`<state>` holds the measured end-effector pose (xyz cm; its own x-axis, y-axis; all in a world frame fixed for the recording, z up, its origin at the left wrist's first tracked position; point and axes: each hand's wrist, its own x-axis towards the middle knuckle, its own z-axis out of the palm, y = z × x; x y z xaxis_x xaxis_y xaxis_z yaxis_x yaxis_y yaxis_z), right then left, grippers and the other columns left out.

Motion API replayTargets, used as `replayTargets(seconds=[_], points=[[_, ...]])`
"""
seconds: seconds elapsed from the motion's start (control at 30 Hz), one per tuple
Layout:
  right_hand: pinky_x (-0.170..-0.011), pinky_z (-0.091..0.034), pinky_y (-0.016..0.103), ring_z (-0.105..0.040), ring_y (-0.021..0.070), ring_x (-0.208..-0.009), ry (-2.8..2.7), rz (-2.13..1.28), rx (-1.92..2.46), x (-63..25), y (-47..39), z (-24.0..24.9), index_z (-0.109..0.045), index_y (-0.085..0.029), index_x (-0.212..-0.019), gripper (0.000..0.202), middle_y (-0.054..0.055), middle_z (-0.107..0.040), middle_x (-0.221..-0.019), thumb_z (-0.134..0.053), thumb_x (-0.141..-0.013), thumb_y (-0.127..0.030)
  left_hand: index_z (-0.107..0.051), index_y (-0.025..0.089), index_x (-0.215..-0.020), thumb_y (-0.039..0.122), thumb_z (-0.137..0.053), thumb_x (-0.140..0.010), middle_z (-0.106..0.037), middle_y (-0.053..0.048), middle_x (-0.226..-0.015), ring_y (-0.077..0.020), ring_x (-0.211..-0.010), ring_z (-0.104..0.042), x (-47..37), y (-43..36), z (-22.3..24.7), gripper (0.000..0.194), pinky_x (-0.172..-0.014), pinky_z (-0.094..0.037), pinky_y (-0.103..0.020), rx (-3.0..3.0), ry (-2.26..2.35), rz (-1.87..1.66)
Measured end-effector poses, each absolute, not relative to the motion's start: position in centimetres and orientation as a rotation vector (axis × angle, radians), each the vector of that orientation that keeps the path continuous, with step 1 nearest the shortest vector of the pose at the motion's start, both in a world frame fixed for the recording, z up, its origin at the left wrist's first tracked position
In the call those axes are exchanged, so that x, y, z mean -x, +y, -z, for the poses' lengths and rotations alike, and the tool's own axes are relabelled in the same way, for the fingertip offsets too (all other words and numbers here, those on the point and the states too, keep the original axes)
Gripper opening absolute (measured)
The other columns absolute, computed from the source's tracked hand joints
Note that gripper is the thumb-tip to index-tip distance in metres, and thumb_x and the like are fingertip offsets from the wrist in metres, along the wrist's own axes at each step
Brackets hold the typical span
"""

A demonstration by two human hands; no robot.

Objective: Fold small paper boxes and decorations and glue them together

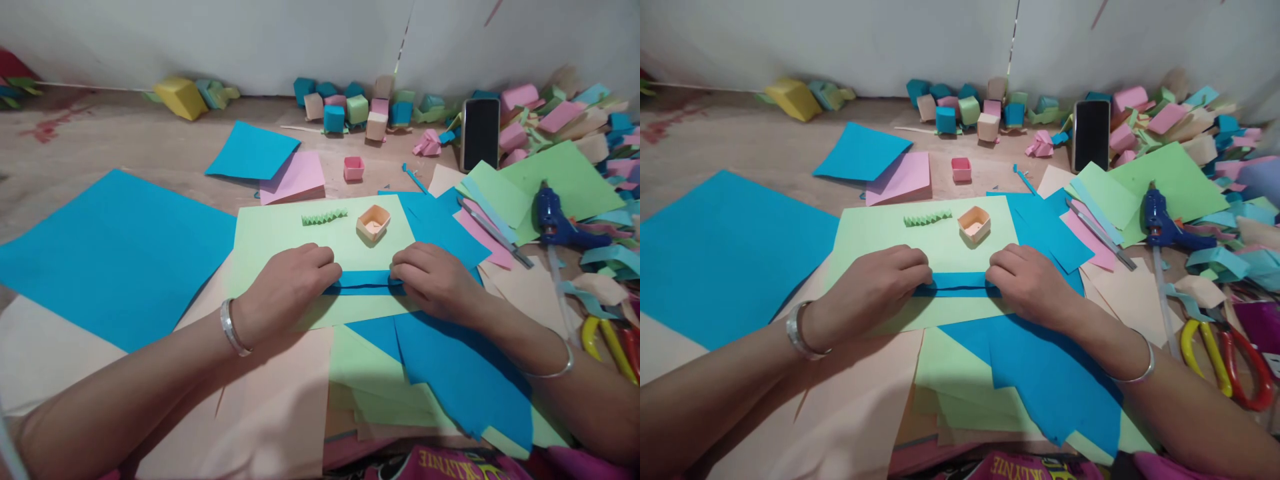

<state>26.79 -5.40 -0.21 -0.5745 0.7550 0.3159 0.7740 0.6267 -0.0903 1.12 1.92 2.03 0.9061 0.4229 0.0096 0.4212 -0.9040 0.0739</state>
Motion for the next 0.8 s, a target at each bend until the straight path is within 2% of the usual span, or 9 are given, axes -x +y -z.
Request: replayTargets(seconds=[0.2, 0.4, 0.63, 0.8], points=[[-0.065, -0.037, 0.031, -0.051, 0.0182, -0.078, -2.606, 0.123, 1.161, -27.0, -5.3, 0.1, -0.061, -0.015, -0.076, 0.024, 0.008, -0.063, -0.082, -0.044, -0.091, -0.008, -0.056, 0.017, -0.076, 0.010, -0.048, -0.087, -0.056, -0.004, -0.080, -0.0173, -0.067, -0.046, -1.1, 2.1, -2.4, 0.016, -0.054, -0.030, -0.029, -3.017, 0.635, -0.010], [-0.066, -0.038, 0.031, -0.048, 0.0184, -0.076, -2.684, 0.124, 1.064, -26.5, -5.4, -0.7, -0.059, -0.015, -0.069, 0.031, 0.009, -0.059, -0.074, -0.041, -0.093, -0.007, -0.056, 0.017, -0.075, 0.006, -0.048, -0.085, -0.056, -0.005, -0.080, -0.0184, -0.071, -0.048, -1.0, 2.2, -2.8, 0.016, -0.056, -0.033, -0.029, -2.975, 0.556, 0.052], [-0.069, -0.042, 0.034, -0.051, 0.0208, -0.081, -2.562, -0.015, 1.234, -26.6, -5.5, 0.1, -0.062, -0.013, -0.085, 0.027, 0.012, -0.061, -0.084, -0.037, -0.089, -0.003, -0.055, 0.017, -0.076, 0.003, -0.045, -0.083, -0.055, -0.005, -0.079, -0.0179, -0.067, -0.046, -0.8, 2.3, -2.8, 0.019, -0.056, -0.032, -0.029, -2.940, 0.534, -0.019], [-0.068, -0.043, 0.032, -0.055, 0.0211, -0.084, -2.423, -0.096, 1.325, -26.5, -5.5, 0.2, -0.063, -0.013, -0.085, 0.023, 0.013, -0.063, -0.085, -0.042, -0.087, -0.005, -0.055, 0.017, -0.084, 0.000, -0.043, -0.081, -0.053, -0.005, -0.081, -0.0177, -0.067, -0.043, -0.9, 2.2, -2.8, 0.021, -0.057, -0.031, -0.029, -2.924, 0.553, 0.008]])
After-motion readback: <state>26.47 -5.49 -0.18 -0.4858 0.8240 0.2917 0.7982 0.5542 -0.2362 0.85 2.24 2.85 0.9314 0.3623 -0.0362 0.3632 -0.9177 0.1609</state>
